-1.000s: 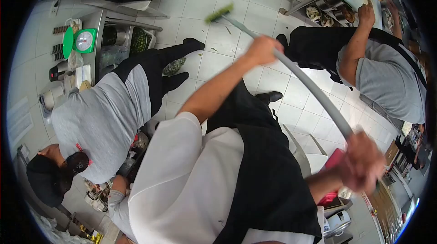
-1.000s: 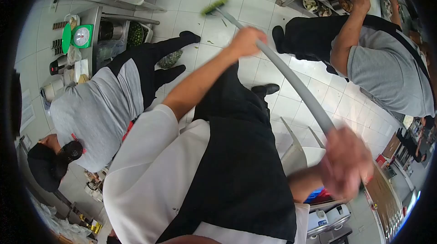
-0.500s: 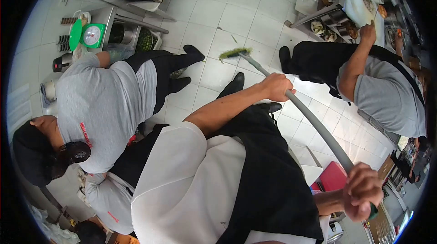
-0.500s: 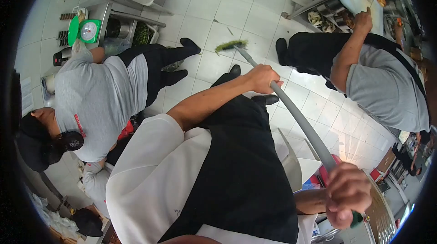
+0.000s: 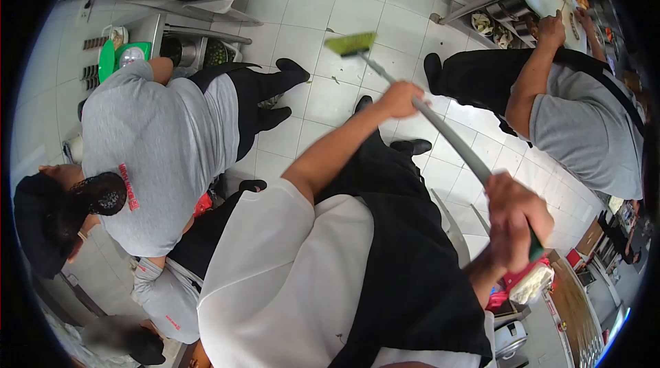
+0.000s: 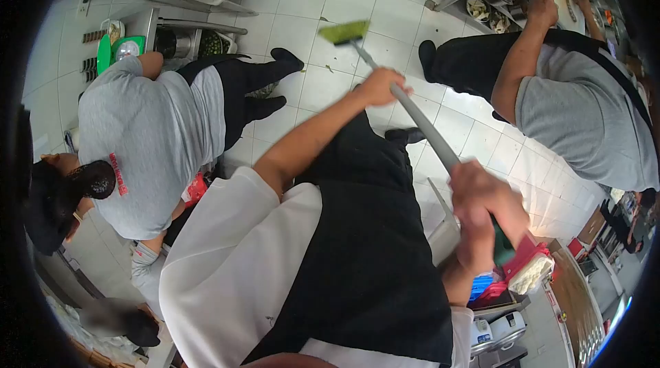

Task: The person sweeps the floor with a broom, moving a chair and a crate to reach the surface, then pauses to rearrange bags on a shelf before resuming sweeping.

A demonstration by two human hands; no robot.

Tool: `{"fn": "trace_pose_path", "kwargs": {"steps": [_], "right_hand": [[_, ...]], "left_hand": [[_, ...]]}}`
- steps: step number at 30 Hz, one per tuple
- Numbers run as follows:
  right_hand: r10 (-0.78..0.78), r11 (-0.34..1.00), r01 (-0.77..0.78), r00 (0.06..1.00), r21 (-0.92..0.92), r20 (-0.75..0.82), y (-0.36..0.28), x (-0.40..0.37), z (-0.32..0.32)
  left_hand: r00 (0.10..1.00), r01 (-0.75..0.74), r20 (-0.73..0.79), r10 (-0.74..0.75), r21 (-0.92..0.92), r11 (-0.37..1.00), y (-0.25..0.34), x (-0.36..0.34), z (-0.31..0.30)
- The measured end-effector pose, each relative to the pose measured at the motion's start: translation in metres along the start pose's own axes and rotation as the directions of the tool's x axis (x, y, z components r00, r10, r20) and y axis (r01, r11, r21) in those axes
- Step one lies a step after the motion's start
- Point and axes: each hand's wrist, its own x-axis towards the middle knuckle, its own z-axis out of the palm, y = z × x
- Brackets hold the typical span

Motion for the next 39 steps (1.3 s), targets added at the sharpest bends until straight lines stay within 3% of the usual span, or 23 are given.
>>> {"fn": "trace_pose_path", "kwargs": {"steps": [2,5,8,10,13,15,20,22,23,24,25,26,28,29,31,33,34,35,36,39], "right_hand": [[0.013,1.0,-0.013,0.999,0.021,-0.033,-0.022,-0.015,-0.011],[0.051,0.999,-0.052,0.994,-0.006,-0.1,-0.045,-0.032,-0.015],[-0.045,0.997,0.057,0.978,0.053,-0.202,-0.027,-0.039,0.0],[0.003,0.997,0.014,0.973,0.07,-0.231,0.012,-0.047,0.012],[0.031,0.998,-0.023,0.991,0.059,-0.127,0.049,-0.058,0.025],[0.0,0.999,0.008,0.987,0.048,-0.159,0.051,-0.057,0.025],[-0.106,0.989,0.132,0.947,0.066,-0.304,-0.037,-0.044,0.01],[-0.131,0.984,0.16,0.953,0.084,-0.275,-0.05,-0.032,0.01],[-0.153,0.977,0.176,0.973,0.123,-0.174,-0.046,-0.021,0.015],[-0.179,0.968,0.189,0.981,0.163,-0.071,-0.039,-0.008,0.022],[-0.122,0.987,0.134,0.984,0.085,-0.127,-0.004,0.004,0.034],[-0.065,0.998,0.068,0.981,0.014,-0.181,0.03,0.016,0.045],[0.065,0.994,-0.069,0.996,-0.081,-0.053,0.104,0.033,0.054],[-0.053,0.999,0.053,0.998,-0.007,0.036,0.119,0.037,0.062],[-0.02,0.96,0.064,0.987,-0.272,0.162,0.064,0.03,0.065],[-0.073,0.939,0.14,0.974,-0.315,0.215,0.009,0.029,0.058],[-0.014,0.999,0.026,0.969,-0.043,0.246,-0.009,0.031,0.05],[-0.056,0.995,0.073,0.971,-0.066,0.23,-0.023,0.033,0.047],[-0.098,0.995,0.103,0.971,-0.01,0.217,-0.034,0.032,0.041],[-0.226,0.972,0.224,0.974,0.074,0.011,-0.079,0.018,0.034]], "left_hand": [[0.999,-0.037,0.032,0.038,-0.022,0.999,0.038,-0.015,0.011],[0.966,-0.044,0.251,0.054,-0.042,0.998,0.075,-0.017,-0.017],[0.972,-0.121,0.203,0.12,-0.007,0.993,0.043,-0.012,-0.021],[0.974,-0.109,0.196,0.111,-0.021,0.994,0.004,-0.016,-0.027],[0.979,-0.045,0.201,0.036,0.039,0.998,-0.037,-0.015,-0.029],[1.0,-0.019,0.026,0.017,0.106,0.994,-0.032,-0.012,-0.043],[0.991,-0.122,0.07,0.111,0.173,0.977,0.045,0.023,-0.091],[0.994,-0.1,-0.018,0.104,0.163,0.982,0.068,0.031,-0.11],[0.994,-0.097,-0.032,0.103,0.161,0.982,0.06,0.034,-0.113],[0.96,-0.079,-0.26,0.102,0.096,0.992,0.041,0.043,-0.116],[0.877,-0.075,-0.475,0.079,0.028,0.997,0.019,0.049,-0.115],[0.869,-0.07,-0.49,0.072,0.024,0.997,-0.01,0.052,-0.11],[0.759,0.146,-0.633,-0.156,-0.068,0.987,-0.068,0.042,-0.09],[0.751,0.164,-0.637,-0.176,-0.078,0.983,-0.072,0.025,-0.078],[0.872,0.196,-0.478,-0.107,0.14,0.971,-0.065,-0.001,-0.069],[0.88,0.197,-0.445,-0.167,0.022,0.98,-0.007,-0.021,-0.059],[0.928,0.145,-0.351,-0.123,0.038,0.989,0.012,-0.024,-0.059],[0.964,0.095,-0.252,-0.082,0.041,0.995,0.031,-0.028,-0.057],[0.965,0.082,-0.255,-0.067,0.049,0.995,0.043,-0.026,-0.064],[0.987,-0.027,-0.158,0.036,0.053,0.998,0.071,-0.009,-0.087]]}}
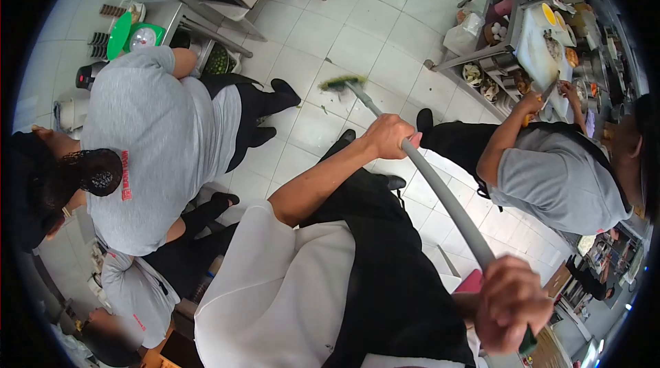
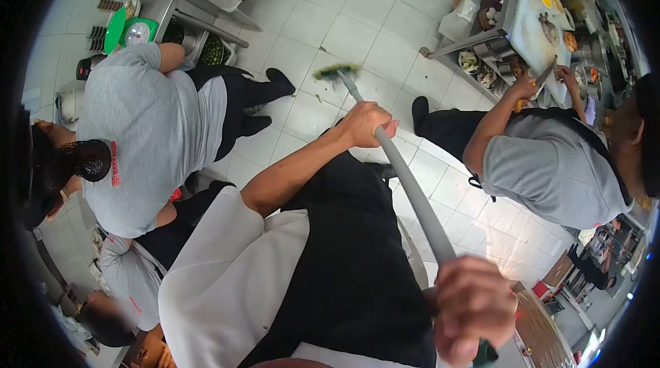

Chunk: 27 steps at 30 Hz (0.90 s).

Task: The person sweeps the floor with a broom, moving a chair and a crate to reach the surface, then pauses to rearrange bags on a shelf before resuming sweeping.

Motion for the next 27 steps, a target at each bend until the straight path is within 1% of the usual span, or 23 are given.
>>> {"fn": "trace_pose_path", "kwargs": {"steps": [2,3,4,6,7,8,9,10,11,12,13,14,15,16,17,18,20,21,22,23,25,26,27], "right_hand": [[-0.024,1.0,0.024,0.999,-0.013,0.036,0.013,-0.005,-0.004],[-0.043,0.953,0.043,0.999,-0.299,0.008,0.031,-0.013,0.001],[-0.061,0.827,0.039,0.998,-0.561,-0.021,0.05,-0.02,0.006],[0.079,0.957,-0.078,0.997,-0.281,-0.008,0.118,-0.021,0.007],[0.148,0.98,-0.147,0.989,-0.135,-0.001,0.152,-0.022,0.008],[0.23,0.959,-0.239,0.97,-0.153,-0.072,0.16,-0.034,0.006],[0.253,0.965,-0.255,0.967,-0.06,-0.043,0.141,-0.03,0.003],[0.274,0.962,-0.275,0.959,0.006,-0.071,0.102,-0.033,-0.004],[0.253,0.967,-0.253,0.967,-0.022,0.026,0.084,-0.029,-0.013],[0.221,0.974,-0.22,0.975,-0.046,0.013,0.063,-0.027,-0.013],[0.188,0.98,-0.188,0.982,-0.07,-0.001,0.043,-0.025,-0.012],[0.137,0.986,-0.147,0.984,-0.082,-0.118,0.028,-0.023,-0.001],[0.117,0.988,-0.129,0.984,-0.088,-0.133,0.028,-0.014,0.004],[0.03,0.993,-0.052,0.979,-0.107,-0.202,0.026,-0.009,0.008],[-0.052,0.992,0.018,0.963,-0.128,-0.264,0.026,-0.009,0.01],[-0.016,0.996,-0.006,0.968,-0.088,-0.25,0.044,-0.008,0.01],[0.114,0.903,-0.17,0.98,-0.395,-0.162,0.127,0.004,0.004],[0.178,0.813,-0.212,0.977,-0.543,-0.116,0.169,0.01,0.001],[0.14,0.898,-0.162,0.987,-0.409,-0.083,0.208,0.043,0.014],[0.089,0.901,-0.123,0.991,-0.416,-0.098,0.253,0.063,0.02],[0.045,0.919,-0.086,0.992,-0.385,-0.116,0.329,0.08,0.012],[-0.01,0.927,-0.033,0.993,-0.373,-0.114,0.336,0.089,0.017],[-0.001,0.929,-0.042,0.993,-0.368,-0.116,0.335,0.085,0.018]], "left_hand": [[0.971,-0.138,-0.188,0.147,0.059,0.989,-0.006,0.01,-0.021],[0.946,-0.114,-0.309,0.099,-0.03,0.993,-0.023,0.018,-0.026],[0.907,-0.094,-0.419,0.034,-0.123,0.988,-0.048,0.031,-0.028],[0.856,0.095,-0.515,-0.04,0.081,0.992,-0.105,0.044,-0.008],[0.856,0.105,-0.514,-0.052,0.074,0.992,-0.109,0.028,0.015],[0.926,0.041,-0.375,-0.046,-0.019,0.999,-0.109,0.015,0.041],[0.969,0.009,-0.246,-0.031,-0.09,0.996,-0.11,0.005,0.044],[0.99,0.042,-0.129,-0.055,-0.101,0.994,-0.088,-0.011,0.061],[0.987,0.16,0.01,-0.16,-0.158,0.974,-0.058,-0.023,0.065],[0.985,0.062,0.168,-0.045,-0.1,0.993,-0.039,-0.024,0.055],[0.969,0.04,0.248,-0.004,-0.138,0.99,-0.022,-0.017,0.04],[0.942,0.01,0.334,0.003,-0.037,0.999,0.0,-0.004,0.018],[0.957,-0.06,0.285,0.057,0.002,0.998,0.002,0.015,0.0],[0.965,-0.119,0.241,0.107,0.035,0.992,0.0,0.029,-0.012],[0.982,-0.158,0.108,0.156,0.01,0.987,-0.009,0.044,-0.022],[0.981,-0.193,-0.034,0.193,-0.008,0.981,-0.026,0.063,-0.032],[0.954,0.105,-0.28,-0.109,-0.031,0.994,-0.07,0.105,-0.04],[0.899,0.058,-0.436,-0.044,0.02,0.998,-0.08,0.125,-0.042],[0.813,0.023,-0.582,0.027,0.078,0.997,-0.088,0.144,-0.045],[0.81,0.019,-0.586,0.035,0.087,0.996,-0.099,0.16,-0.051],[0.887,0.111,-0.453,-0.091,0.017,0.994,-0.113,0.173,-0.044],[0.891,0.116,-0.443,-0.097,0.017,0.993,-0.119,0.174,-0.045],[0.937,0.15,-0.319,-0.139,0.008,0.989,-0.126,0.174,-0.049]]}}
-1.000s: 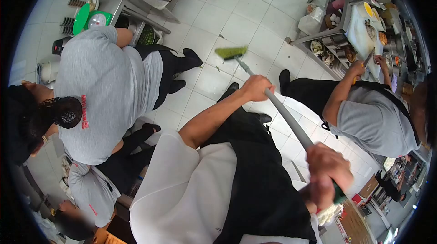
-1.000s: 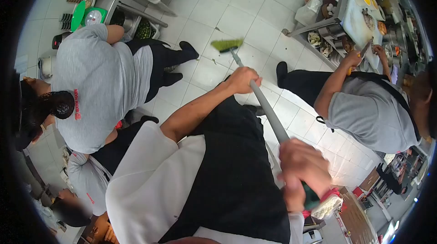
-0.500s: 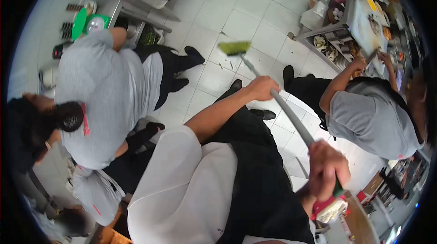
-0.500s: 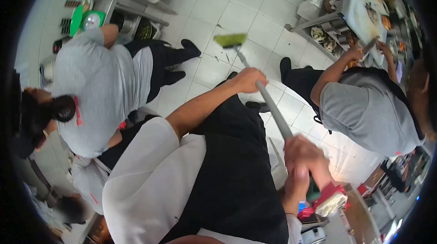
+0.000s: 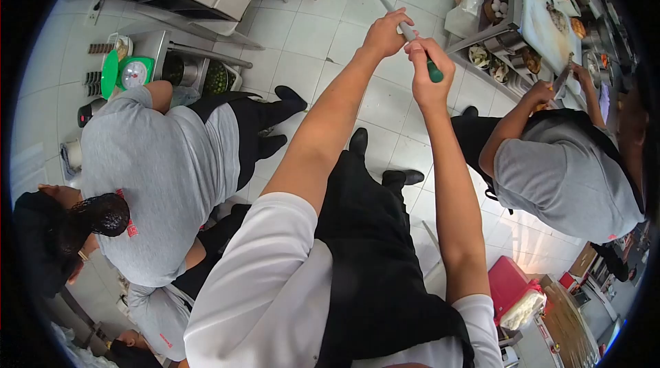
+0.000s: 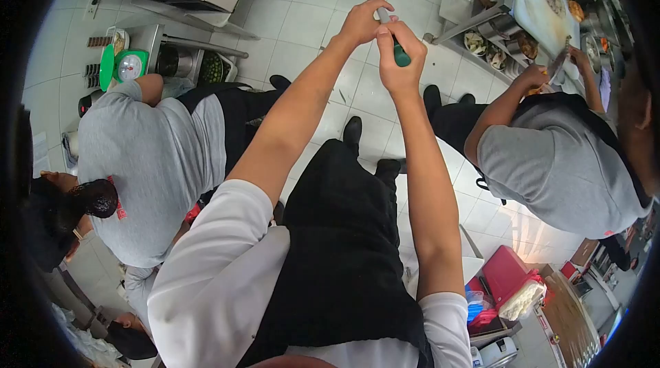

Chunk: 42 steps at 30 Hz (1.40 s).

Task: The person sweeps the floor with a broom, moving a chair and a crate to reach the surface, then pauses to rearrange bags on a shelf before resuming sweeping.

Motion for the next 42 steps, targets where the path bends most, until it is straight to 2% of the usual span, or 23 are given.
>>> {"fn": "trace_pose_path", "kwargs": {"steps": [2,4,5,7,9,10,11,14,16,17,20,21,23,25,27,29,31,32,35,38,40,41,42], "right_hand": [[0.125,0.99,-0.127,0.992,-0.057,-0.023,-0.025,-0.017,-0.01],[0.155,0.967,-0.138,0.986,-0.215,0.064,-0.108,-0.043,-0.041],[-0.039,0.962,0.083,0.985,-0.26,0.17,-0.137,-0.052,-0.064],[0.088,0.995,-0.071,0.944,-0.065,0.318,-0.208,-0.063,-0.109],[0.207,0.972,-0.232,0.917,0.034,0.342,-0.261,-0.072,-0.146],[0.299,0.944,-0.326,0.91,0.049,0.287,-0.273,-0.079,-0.163],[0.212,0.964,-0.252,0.921,0.082,0.327,-0.274,-0.086,-0.177],[0.061,0.974,-0.109,0.97,0.198,0.235,-0.302,-0.11,-0.209],[-0.021,0.973,0.017,1.0,0.229,0.015,-0.319,-0.131,-0.221],[-0.012,0.976,0.012,1.0,0.218,-0.005,-0.311,-0.143,-0.217],[0.095,0.971,-0.114,0.99,-0.211,-0.101,-0.254,-0.168,-0.188],[0.145,0.931,-0.172,0.984,-0.321,-0.108,-0.229,-0.174,-0.174],[0.123,0.988,-0.132,0.987,-0.082,-0.101,-0.185,-0.18,-0.161],[0.151,0.975,-0.173,0.976,-0.141,-0.154,-0.207,-0.188,-0.178],[0.222,0.932,-0.269,0.953,-0.241,-0.207,-0.242,-0.196,-0.196],[0.291,0.956,-0.29,0.921,0.041,-0.258,-0.273,-0.204,-0.211],[0.277,0.961,-0.273,0.94,0.046,-0.201,-0.298,-0.211,-0.226],[0.262,0.965,-0.251,0.946,0.08,-0.19,-0.31,-0.212,-0.226],[0.006,0.997,-0.022,0.976,-0.07,-0.216,-0.337,-0.233,-0.254],[-0.043,0.992,0.075,0.958,0.104,-0.282,-0.319,-0.239,-0.273],[0.1,0.987,-0.082,0.987,0.139,-0.129,-0.266,-0.238,-0.262],[0.219,0.968,-0.199,0.968,0.153,-0.125,-0.241,-0.24,-0.243],[0.333,0.935,-0.312,0.935,0.168,-0.119,-0.215,-0.242,-0.225]], "left_hand": [[0.967,0.107,0.236,-0.097,-0.03,0.994,-0.003,-0.012,-0.001],[0.958,0.129,0.265,-0.111,-0.053,0.99,-0.033,-0.052,0.034],[0.958,0.125,0.27,-0.1,-0.077,0.989,-0.043,-0.067,0.05],[0.904,0.167,0.396,-0.161,0.02,0.986,-0.028,-0.122,0.074],[0.912,-0.188,0.383,0.148,0.071,0.98,-0.022,-0.199,0.12],[0.874,-0.13,0.477,0.092,0.046,0.99,0.004,-0.233,0.124],[0.82,-0.074,0.57,0.042,0.033,0.997,0.023,-0.252,0.125],[0.699,-0.251,0.673,0.242,-0.085,0.964,0.067,-0.245,0.114],[0.745,-0.354,0.551,0.375,-0.149,0.923,0.089,-0.213,0.104],[0.829,-0.28,0.457,0.323,-0.162,0.946,0.09,-0.2,0.11],[0.97,-0.027,0.217,0.111,-0.357,0.934,0.068,-0.15,0.145],[0.966,-0.237,0.047,0.254,-0.227,0.945,0.045,-0.136,0.163],[0.931,-0.285,0.183,0.316,-0.178,0.942,0.033,-0.132,0.176],[0.795,-0.314,0.528,0.299,-0.064,0.947,0.026,-0.143,0.185],[0.745,-0.279,0.577,0.334,-0.186,0.942,0.051,-0.2,0.183],[0.687,-0.203,0.635,0.352,-0.297,0.933,0.076,-0.27,0.184],[0.544,-0.145,0.778,0.315,-0.282,0.948,0.109,-0.307,0.175],[0.448,-0.259,0.827,0.34,-0.244,0.934,0.116,-0.306,0.171],[0.512,-0.266,0.816,0.268,-0.147,0.953,0.157,-0.281,0.137],[0.791,-0.239,0.537,0.294,-0.17,0.956,0.137,-0.26,0.127],[0.96,-0.167,0.201,0.193,-0.138,0.976,0.089,-0.243,0.127],[0.994,-0.102,0.031,0.105,-0.068,0.992,0.056,-0.247,0.128],[0.996,-0.093,0.01,0.094,-0.054,0.994,0.032,-0.255,0.121]]}}
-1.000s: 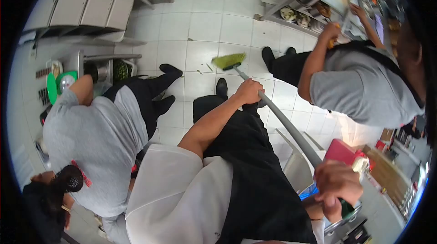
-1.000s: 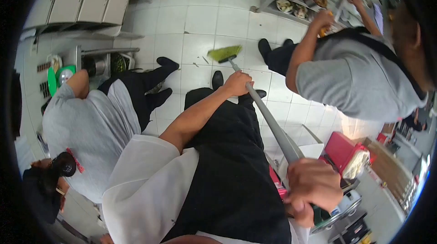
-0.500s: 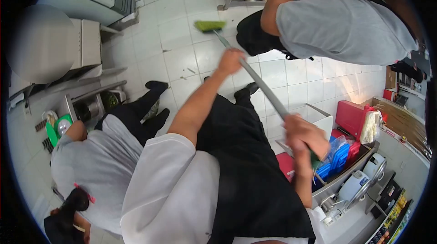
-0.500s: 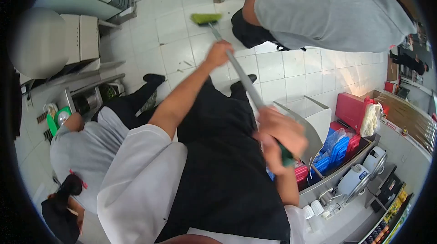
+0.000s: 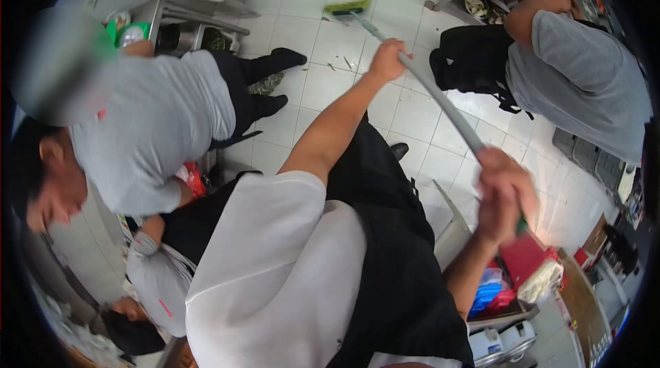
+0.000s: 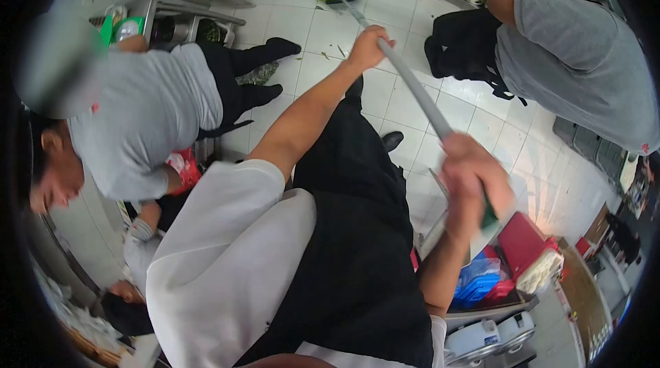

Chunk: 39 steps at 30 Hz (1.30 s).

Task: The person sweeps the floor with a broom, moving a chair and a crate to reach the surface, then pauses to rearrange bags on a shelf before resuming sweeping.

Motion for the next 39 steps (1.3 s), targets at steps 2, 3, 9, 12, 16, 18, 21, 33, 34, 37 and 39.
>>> {"fn": "trace_pose_path", "kwargs": {"steps": [2,3,9,12,16,18,21,33,34,37,39], "right_hand": [[-0.134,0.984,0.1,0.959,0.145,0.249,0.028,0.004,0.018],[-0.175,0.977,0.132,0.943,0.165,0.284,0.029,-0.007,0.015],[-0.181,0.983,0.146,0.837,0.109,0.516,-0.059,-0.055,-0.045],[-0.326,0.945,0.269,0.814,0.185,0.482,-0.103,-0.065,-0.078],[-0.384,0.92,0.32,0.851,0.227,0.357,-0.129,-0.084,-0.081],[-0.341,0.925,0.252,0.879,0.283,0.333,-0.109,-0.085,-0.066],[-0.237,0.963,0.155,0.881,0.222,0.409,-0.07,-0.089,-0.025],[-0.253,0.968,0.13,0.476,0.216,0.842,-0.183,-0.028,-0.046],[-0.327,0.936,0.125,0.656,0.33,0.68,-0.179,-0.033,-0.028],[-0.315,0.867,-0.036,0.735,0.497,0.601,-0.135,-0.028,0.021],[-0.275,0.89,-0.09,0.677,0.447,0.683,-0.091,-0.047,0.069]], "left_hand": [[0.938,0.262,0.176,-0.297,0.196,0.945,-0.033,-0.03,-0.016],[0.939,0.278,0.149,-0.31,0.2,0.94,-0.027,-0.049,-0.016],[0.945,0.185,0.264,-0.192,0.05,0.981,0.076,-0.167,0.04],[0.889,0.164,0.427,-0.166,0.042,0.986,0.15,-0.153,0.008],[0.953,0.13,0.271,-0.131,0.022,0.991,0.181,-0.144,-0.031],[0.976,0.111,0.188,-0.108,-0.004,0.994,0.156,-0.146,-0.043],[0.971,0.19,0.119,-0.207,0.142,0.971,0.085,-0.173,-0.017],[0.933,0.273,0.25,-0.258,-0.028,0.962,0.191,-0.202,-0.104],[0.942,0.266,0.21,-0.262,0.008,0.964,0.186,-0.211,-0.119],[0.892,0.44,0.049,-0.449,0.13,0.889,0.141,-0.254,-0.156],[0.804,0.579,-0.255,-0.537,0.132,0.804,0.079,-0.299,-0.174]]}}
